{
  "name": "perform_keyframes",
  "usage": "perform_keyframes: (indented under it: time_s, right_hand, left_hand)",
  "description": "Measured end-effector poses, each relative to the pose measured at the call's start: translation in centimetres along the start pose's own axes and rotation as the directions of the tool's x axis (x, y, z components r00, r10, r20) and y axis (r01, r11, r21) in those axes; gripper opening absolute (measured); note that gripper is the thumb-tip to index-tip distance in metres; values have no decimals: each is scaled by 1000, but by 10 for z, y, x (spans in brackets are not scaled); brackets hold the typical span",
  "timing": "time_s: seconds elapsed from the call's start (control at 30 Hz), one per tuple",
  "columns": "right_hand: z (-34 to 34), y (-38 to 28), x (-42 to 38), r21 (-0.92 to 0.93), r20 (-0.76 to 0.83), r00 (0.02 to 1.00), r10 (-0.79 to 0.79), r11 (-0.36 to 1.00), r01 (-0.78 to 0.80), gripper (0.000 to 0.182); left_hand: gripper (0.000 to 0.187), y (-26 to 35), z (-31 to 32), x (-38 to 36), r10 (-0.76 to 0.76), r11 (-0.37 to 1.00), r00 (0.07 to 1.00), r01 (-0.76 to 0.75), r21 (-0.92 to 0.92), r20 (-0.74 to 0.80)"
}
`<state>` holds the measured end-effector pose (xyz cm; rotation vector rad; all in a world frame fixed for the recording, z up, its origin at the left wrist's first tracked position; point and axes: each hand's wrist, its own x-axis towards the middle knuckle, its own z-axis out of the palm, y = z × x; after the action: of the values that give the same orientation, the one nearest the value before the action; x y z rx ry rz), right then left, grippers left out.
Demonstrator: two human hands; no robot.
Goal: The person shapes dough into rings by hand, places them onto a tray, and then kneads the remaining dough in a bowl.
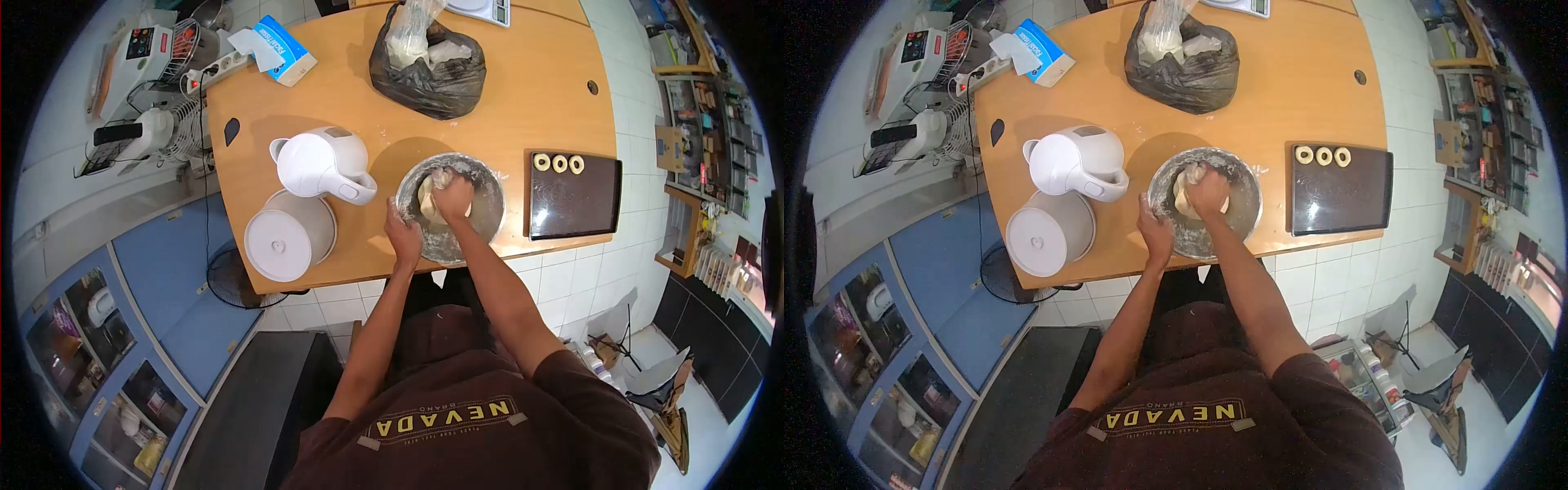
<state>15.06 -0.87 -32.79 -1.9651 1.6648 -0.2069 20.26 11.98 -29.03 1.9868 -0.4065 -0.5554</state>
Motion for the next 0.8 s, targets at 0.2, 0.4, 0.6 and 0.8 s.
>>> perform_keyframes:
  time_s: [0.2, 0.4, 0.6, 0.8]
  right_hand:
    - [-24, 35, -9, 441, 59, 998, -32, 897, 3, 21]
    - [-69, 24, -25, 423, 212, 853, -477, 832, 360, 33]
    - [-73, -4, -50, -113, 458, 833, -309, 910, 399, 57]
    - [-28, 43, -63, -182, 393, 793, -465, 806, 563, 68]
  left_hand:
    - [71, 1, -6, 6, -135, 991, 985, 136, -3, 104]
    - [40, 30, -12, 8, -98, 993, 991, 103, -61, 86]
    - [42, 25, -6, 7, -168, 985, 983, 170, -31, 67]
    - [56, -1, -1, -4, -63, 998, 996, 61, 33, 58]
